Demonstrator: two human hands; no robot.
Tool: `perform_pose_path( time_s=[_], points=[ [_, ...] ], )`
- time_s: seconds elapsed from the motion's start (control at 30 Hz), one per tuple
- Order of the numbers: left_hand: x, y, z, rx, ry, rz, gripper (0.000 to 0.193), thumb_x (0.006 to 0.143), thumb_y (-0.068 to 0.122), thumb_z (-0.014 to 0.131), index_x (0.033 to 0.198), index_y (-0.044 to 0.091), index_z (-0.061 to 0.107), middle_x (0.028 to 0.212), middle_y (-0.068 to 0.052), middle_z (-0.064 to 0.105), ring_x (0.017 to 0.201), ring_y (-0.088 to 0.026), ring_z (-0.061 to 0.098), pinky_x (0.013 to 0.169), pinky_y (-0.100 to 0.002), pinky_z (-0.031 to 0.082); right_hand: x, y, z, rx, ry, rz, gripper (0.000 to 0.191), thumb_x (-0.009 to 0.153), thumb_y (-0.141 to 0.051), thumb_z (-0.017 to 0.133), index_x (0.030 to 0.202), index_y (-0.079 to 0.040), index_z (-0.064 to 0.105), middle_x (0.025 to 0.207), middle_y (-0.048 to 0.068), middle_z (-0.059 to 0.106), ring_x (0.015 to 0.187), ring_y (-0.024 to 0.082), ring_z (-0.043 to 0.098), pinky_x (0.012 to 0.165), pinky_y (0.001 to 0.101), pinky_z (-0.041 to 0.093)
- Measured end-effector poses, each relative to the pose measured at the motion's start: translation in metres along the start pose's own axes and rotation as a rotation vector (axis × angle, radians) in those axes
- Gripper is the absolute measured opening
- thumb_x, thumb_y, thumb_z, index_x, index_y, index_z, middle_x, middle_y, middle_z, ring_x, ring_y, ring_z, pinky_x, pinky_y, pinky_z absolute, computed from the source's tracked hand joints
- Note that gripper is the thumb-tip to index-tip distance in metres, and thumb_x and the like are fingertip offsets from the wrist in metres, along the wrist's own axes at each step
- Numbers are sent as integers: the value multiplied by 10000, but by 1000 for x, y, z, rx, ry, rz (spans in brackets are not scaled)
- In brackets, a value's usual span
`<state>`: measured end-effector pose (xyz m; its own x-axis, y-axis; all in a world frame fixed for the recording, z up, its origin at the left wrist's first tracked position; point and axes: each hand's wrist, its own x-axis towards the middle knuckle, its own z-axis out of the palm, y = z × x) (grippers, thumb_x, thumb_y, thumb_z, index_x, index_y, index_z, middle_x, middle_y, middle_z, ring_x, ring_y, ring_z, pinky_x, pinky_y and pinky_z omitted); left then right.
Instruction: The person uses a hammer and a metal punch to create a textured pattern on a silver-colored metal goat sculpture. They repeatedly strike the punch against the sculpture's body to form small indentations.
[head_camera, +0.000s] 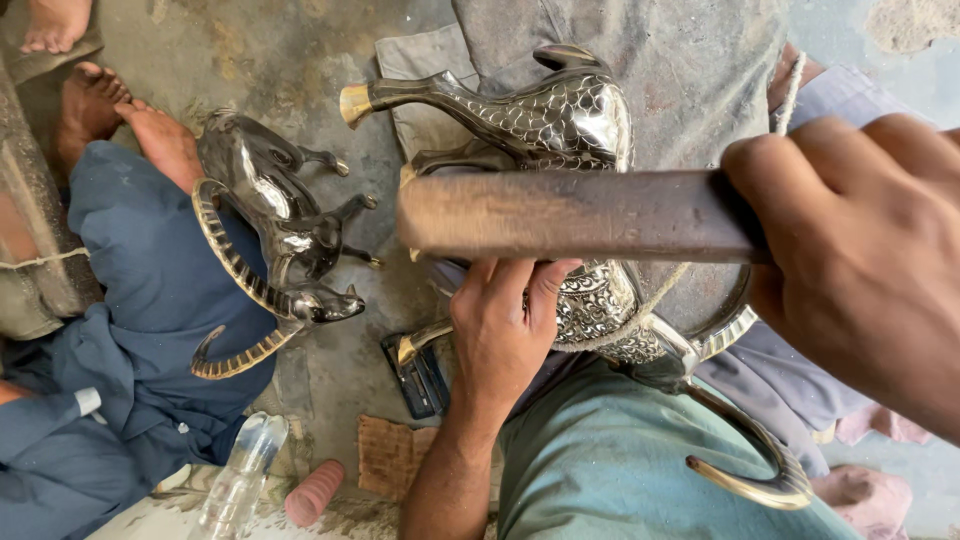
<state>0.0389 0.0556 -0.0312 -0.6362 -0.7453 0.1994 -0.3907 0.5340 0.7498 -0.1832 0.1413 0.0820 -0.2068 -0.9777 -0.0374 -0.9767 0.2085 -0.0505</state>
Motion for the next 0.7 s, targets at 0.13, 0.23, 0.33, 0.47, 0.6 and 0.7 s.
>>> perform_pose_path(
  time_s=[0.13, 0.23, 0.33, 0.47, 0.6, 0.7],
  points=[
    [-1, 4, -8, 39, 10, 42, 109, 1053, 142, 695, 1118, 55, 694, 999, -109, 737, 927, -277, 729, 808, -414, 579, -17, 12, 10, 223, 103, 2, 536, 583, -34, 845, 1096, -14, 693, 911, 150, 702, 771, 315, 687, 706, 422, 570],
    [3, 11, -9, -206, -12, -65, 159, 1031, 141, 703, 1160, 55, 667, 1096, -92, 735, 936, -227, 766, 758, -336, 624, -19, 20, 25, 448, 50, 107, 514, 648, -59, 859, 1109, 36, 654, 931, 197, 704, 795, 312, 724, 681, 414, 583],
    [12, 17, -7, -208, -53, -43, 293, 1001, 173, 738, 1262, 72, 651, 984, -39, 710, 840, -183, 733, 713, -301, 604, -18, 26, 34, 433, -6, 181, 452, 735, -103, 898, 1074, 57, 645, 876, 214, 715, 737, 291, 737, 611, 391, 588],
    [15, 24, -8, -47, -97, 0, 334, 1014, 217, 748, 1317, 121, 645, 969, -47, 687, 827, -182, 712, 713, -330, 573, -18, 27, 30, 521, 62, 122, 473, 755, -152, 896, 1078, 65, 628, 832, 218, 708, 733, 281, 738, 612, 396, 579],
    [17, 24, -9, -15, -127, 18, 287, 1010, 216, 745, 1264, 127, 645, 952, -68, 675, 804, -203, 702, 688, -337, 565, -18, 24, 25, 410, -25, 229, 582, 713, -221, 922, 1136, 51, 628, 887, 222, 718, 727, 337, 731, 635, 429, 581],
    [18, 23, -10, -1, -116, 73, 255, 1028, 217, 738, 1237, 124, 626, 984, -77, 672, 845, -238, 697, 723, -348, 565, -18, 26, 27, 283, 21, 66, 545, 660, -107, 864, 1133, 34, 633, 924, 208, 715, 773, 356, 725, 717, 456, 586]
  ],
)
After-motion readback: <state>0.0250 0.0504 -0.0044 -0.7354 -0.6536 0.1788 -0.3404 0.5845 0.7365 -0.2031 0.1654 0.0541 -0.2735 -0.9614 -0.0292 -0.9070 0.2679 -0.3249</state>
